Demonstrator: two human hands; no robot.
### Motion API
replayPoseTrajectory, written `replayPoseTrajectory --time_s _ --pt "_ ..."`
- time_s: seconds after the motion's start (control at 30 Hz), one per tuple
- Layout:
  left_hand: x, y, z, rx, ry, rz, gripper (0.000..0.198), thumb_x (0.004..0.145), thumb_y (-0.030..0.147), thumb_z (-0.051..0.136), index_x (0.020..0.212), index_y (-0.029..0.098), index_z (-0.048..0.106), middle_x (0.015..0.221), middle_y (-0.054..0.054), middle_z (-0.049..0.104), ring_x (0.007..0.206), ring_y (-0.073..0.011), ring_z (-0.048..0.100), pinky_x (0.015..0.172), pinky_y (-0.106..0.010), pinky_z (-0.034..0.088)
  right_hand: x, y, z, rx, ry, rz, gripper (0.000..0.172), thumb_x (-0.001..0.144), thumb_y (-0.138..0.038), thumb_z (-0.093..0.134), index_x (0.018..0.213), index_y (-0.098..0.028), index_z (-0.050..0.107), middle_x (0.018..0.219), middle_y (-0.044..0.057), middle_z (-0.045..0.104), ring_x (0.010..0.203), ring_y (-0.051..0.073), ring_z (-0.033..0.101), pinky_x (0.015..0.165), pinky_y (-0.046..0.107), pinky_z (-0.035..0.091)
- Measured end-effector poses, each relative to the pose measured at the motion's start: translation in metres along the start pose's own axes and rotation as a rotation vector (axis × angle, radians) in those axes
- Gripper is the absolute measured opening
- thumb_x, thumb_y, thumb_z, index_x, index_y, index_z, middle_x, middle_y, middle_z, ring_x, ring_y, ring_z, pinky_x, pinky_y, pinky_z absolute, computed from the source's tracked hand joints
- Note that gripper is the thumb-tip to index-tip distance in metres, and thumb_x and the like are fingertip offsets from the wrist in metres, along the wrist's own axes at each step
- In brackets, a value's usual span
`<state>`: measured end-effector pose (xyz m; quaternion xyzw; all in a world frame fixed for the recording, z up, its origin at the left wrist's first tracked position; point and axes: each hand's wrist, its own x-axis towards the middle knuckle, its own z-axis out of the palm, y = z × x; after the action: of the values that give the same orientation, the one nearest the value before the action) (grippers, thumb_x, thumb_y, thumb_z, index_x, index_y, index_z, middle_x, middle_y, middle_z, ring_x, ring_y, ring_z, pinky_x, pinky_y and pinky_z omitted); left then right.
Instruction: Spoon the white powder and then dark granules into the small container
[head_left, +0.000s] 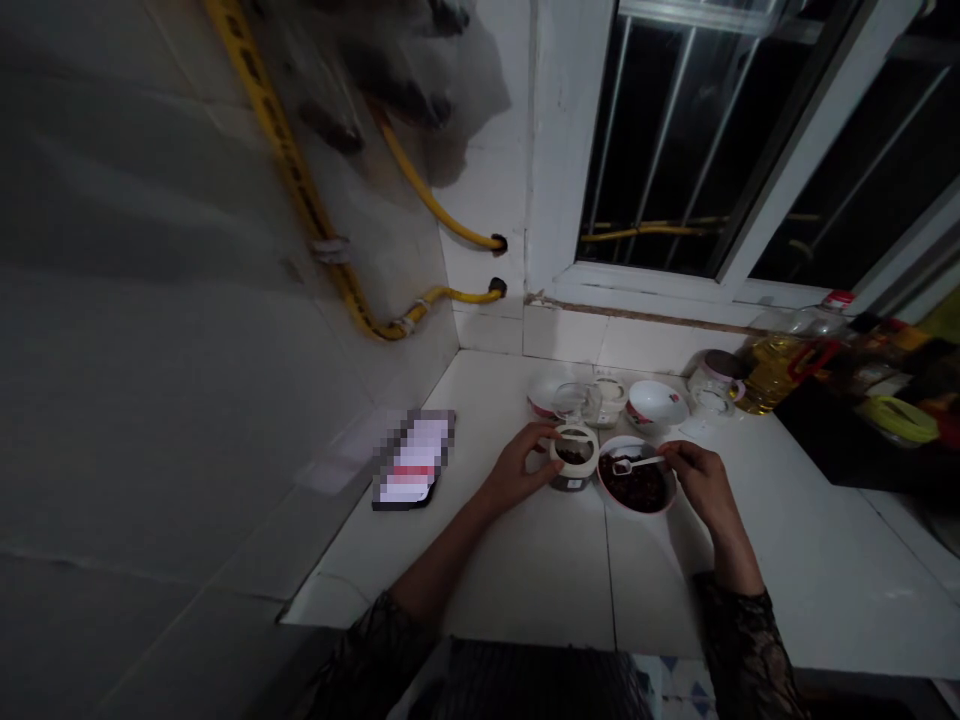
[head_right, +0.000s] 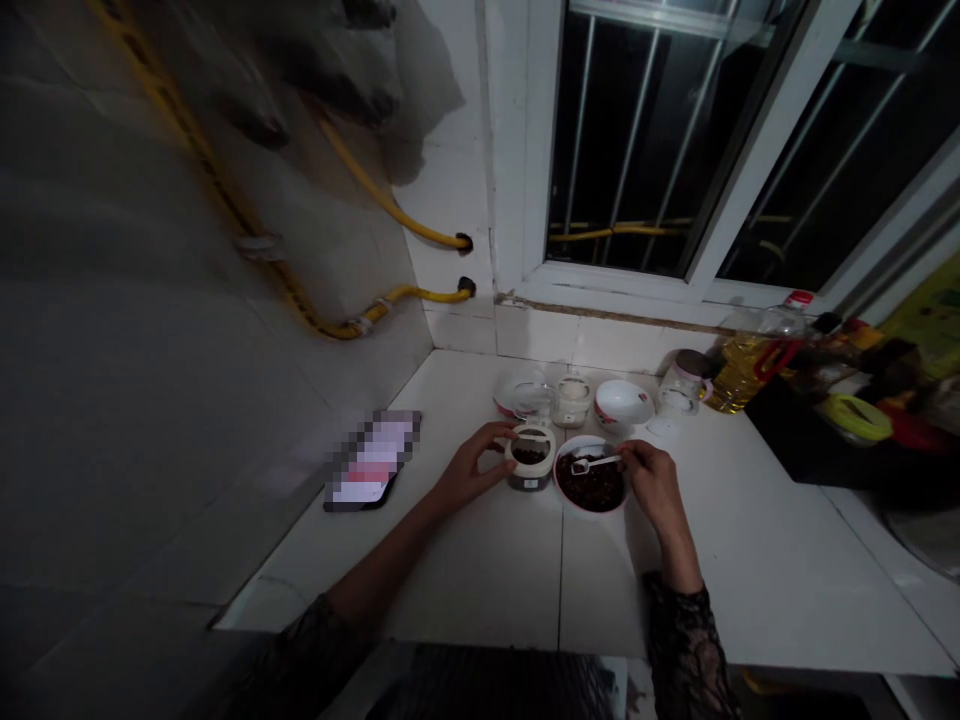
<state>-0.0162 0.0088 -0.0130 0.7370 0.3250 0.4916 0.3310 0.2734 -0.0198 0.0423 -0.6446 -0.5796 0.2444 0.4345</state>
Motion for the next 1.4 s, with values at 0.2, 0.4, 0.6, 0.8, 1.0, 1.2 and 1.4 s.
replayPoseTrajectory --time_s 0.2,0.4,0.6,0.8,1.0,1.2,1.4 --pt "0.0 -0.002 0.001 -0.005 0.014 -0.003 0.032 0.085 0.036 0.066 0.113 0.022 0.06 0.124 -0.012 0.062 0.117 -0.026 0.059 0.084 -0.035 0.054 0.0 0.0 -0.001 0.091 0.002 0.042 0.031 0.064 -0.047 0.061 0.068 -0.018 0.069 0.054 0.002 0.061 0.053 0.017 0.051 0.052 0.028 0.036" --pt "0.0 0.0 0.001 -0.003 0.008 0.011 0.03 0.086 0.034 0.066 0.112 0.022 0.06 0.126 -0.012 0.062 0.119 -0.026 0.058 0.084 -0.034 0.054 -0.001 -0.004 0.0 0.171 -0.016 0.118 0.028 0.061 -0.044 0.065 0.068 -0.017 0.07 0.054 0.0 0.059 0.048 0.013 0.044 0.046 0.026 0.031" --pt "0.0 0.0 0.001 0.003 0.003 -0.001 0.03 0.086 0.035 0.066 0.113 0.022 0.06 0.126 -0.011 0.061 0.118 -0.0258 0.059 0.085 -0.034 0.054 -0.001 -0.008 -0.002 0.256 -0.03 0.182 0.031 0.057 -0.046 0.067 0.069 -0.017 0.068 0.052 -0.001 0.056 0.042 0.01 0.034 0.043 0.025 0.022" --pt "0.001 0.001 0.001 -0.012 0.008 0.013 0.029 0.086 0.032 0.066 0.111 0.022 0.06 0.125 -0.012 0.062 0.117 -0.0255 0.06 0.085 -0.034 0.054 -0.005 -0.021 0.011 0.349 0.035 0.119 0.035 0.062 -0.05 0.069 0.075 -0.017 0.067 0.053 -0.001 0.057 0.041 0.009 0.034 0.042 0.024 0.025" --pt "0.001 -0.002 0.002 -0.019 0.008 0.002 0.029 0.084 0.031 0.067 0.111 0.021 0.06 0.126 -0.012 0.061 0.118 -0.0254 0.059 0.084 -0.033 0.053 -0.023 -0.038 0.045 -0.049 0.117 -0.516 0.025 0.092 -0.031 0.047 0.088 -0.02 0.069 0.077 0.006 0.072 0.071 0.019 0.065 0.067 0.03 0.051" --pt "0.0 -0.001 0.001 -0.026 0.01 -0.007 0.03 0.084 0.031 0.068 0.112 0.022 0.061 0.126 -0.012 0.061 0.118 -0.0255 0.059 0.085 -0.033 0.053 -0.028 -0.037 0.043 -0.248 0.103 -0.822 0.025 0.094 -0.016 0.044 0.097 -0.02 0.068 0.086 0.008 0.074 0.074 0.018 0.069 0.066 0.029 0.053" --pt "0.001 0.0 0.0 -0.029 0.007 -0.008 0.03 0.084 0.031 0.068 0.112 0.022 0.06 0.127 -0.012 0.061 0.119 -0.0256 0.059 0.086 -0.033 0.053 -0.012 -0.013 0.008 -0.162 0.242 -0.424 0.025 0.091 -0.035 0.048 0.086 -0.02 0.067 0.071 0.004 0.071 0.062 0.019 0.065 0.062 0.03 0.051"
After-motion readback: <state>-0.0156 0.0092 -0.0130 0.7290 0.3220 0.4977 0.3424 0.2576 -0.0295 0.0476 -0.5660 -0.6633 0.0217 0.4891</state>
